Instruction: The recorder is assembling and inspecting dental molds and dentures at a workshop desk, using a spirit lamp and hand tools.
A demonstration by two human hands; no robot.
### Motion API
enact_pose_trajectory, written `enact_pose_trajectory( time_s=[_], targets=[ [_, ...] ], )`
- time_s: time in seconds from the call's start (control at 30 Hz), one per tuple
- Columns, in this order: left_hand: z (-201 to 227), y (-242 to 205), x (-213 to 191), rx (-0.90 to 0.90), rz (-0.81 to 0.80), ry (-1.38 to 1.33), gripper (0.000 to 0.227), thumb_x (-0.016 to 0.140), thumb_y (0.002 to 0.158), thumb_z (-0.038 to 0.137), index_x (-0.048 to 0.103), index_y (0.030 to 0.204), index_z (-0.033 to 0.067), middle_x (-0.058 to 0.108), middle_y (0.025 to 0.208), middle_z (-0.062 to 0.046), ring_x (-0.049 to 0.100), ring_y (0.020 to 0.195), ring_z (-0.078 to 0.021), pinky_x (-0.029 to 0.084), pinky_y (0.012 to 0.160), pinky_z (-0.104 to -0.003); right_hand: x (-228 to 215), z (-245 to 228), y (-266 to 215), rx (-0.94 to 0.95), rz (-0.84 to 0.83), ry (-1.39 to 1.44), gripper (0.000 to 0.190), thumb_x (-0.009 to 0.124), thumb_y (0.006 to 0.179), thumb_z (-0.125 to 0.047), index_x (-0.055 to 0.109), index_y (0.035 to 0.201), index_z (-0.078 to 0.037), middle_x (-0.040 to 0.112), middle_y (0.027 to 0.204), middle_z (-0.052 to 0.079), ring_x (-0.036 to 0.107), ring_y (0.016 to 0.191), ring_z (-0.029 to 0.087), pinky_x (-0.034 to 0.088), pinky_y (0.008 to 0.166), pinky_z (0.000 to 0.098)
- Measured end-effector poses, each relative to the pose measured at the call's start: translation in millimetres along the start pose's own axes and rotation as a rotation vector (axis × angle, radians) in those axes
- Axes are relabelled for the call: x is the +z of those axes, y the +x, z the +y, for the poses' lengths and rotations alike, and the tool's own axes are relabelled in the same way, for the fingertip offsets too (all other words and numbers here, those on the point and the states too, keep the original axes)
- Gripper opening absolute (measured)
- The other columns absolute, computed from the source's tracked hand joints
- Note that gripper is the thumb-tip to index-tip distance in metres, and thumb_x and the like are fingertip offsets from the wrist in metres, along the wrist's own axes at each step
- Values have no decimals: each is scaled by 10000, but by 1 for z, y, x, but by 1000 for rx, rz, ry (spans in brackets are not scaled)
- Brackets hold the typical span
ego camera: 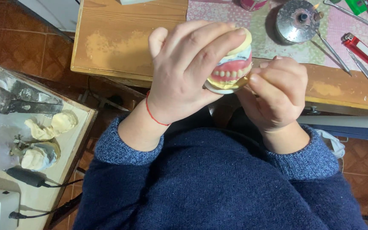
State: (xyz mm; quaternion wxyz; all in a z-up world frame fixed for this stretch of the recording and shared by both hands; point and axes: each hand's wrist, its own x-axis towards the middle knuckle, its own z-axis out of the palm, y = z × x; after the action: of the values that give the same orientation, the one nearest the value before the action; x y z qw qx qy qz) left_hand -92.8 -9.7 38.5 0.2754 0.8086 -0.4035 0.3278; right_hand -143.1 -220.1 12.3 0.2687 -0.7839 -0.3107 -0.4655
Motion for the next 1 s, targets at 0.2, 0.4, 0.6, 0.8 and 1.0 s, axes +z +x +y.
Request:
enact_pose_trajectory(
  time_s=[0.2, 0.4, 0.6, 0.8, 1.0],
  targets=[
    [2, -1, 2, 3, -1, 18, 686, 822, 921, 423, 529, 1517, 251, 550, 1443, 108, 538, 1329, -93, 299, 1042, -358, -2, 0, -5, 31, -15, -30, 374, 920, 894, -83, 645, 1145, -120, 542, 1139, 119, 538, 1035, 330, 499, 921, 458],
    [1, 0, 6, 12, 28, 36, 631, 922, 1006, 485, 565, 1460, 231, 574, 1447, 93, 557, 1339, -133, 298, 1029, -369, 1, 0, -3, 26, -42, -54, 321, 908, 879, -58, 707, 1123, -115, 539, 1062, 109, 563, 970, 315, 487, 842, 460],
    [-10, -7, 16, -15, 7, -60, 703, 927, 905, 412, 551, 1455, 189, 568, 1466, 37, 557, 1305, -142, 300, 1057, -364, -4, 3, 8, 15, -114, -127, 340, 905, 958, -77, 724, 1237, -149, 574, 1143, 81, 566, 1038, 282, 472, 898, 450],
    [-15, -5, 14, -155, 11, -111, 782, 936, 750, 198, 535, 1414, 102, 598, 1457, -59, 568, 1288, -209, 338, 1082, -375, -31, 37, -24, 112, -65, -27, 323, 849, 922, -40, 694, 1205, -63, 614, 1048, 89, 608, 964, 296, 501, 847, 435],
    [-20, -10, 21, -301, 36, -263, 873, 947, 709, 36, 488, 1451, 46, 603, 1436, -114, 532, 1326, -275, 489, 1163, -389, -77, 84, -80, 406, -7, -293, 233, 907, 902, -65, 684, 971, -70, 604, 827, 74, 586, 749, 272, 464, 714, 372]
  ],
)
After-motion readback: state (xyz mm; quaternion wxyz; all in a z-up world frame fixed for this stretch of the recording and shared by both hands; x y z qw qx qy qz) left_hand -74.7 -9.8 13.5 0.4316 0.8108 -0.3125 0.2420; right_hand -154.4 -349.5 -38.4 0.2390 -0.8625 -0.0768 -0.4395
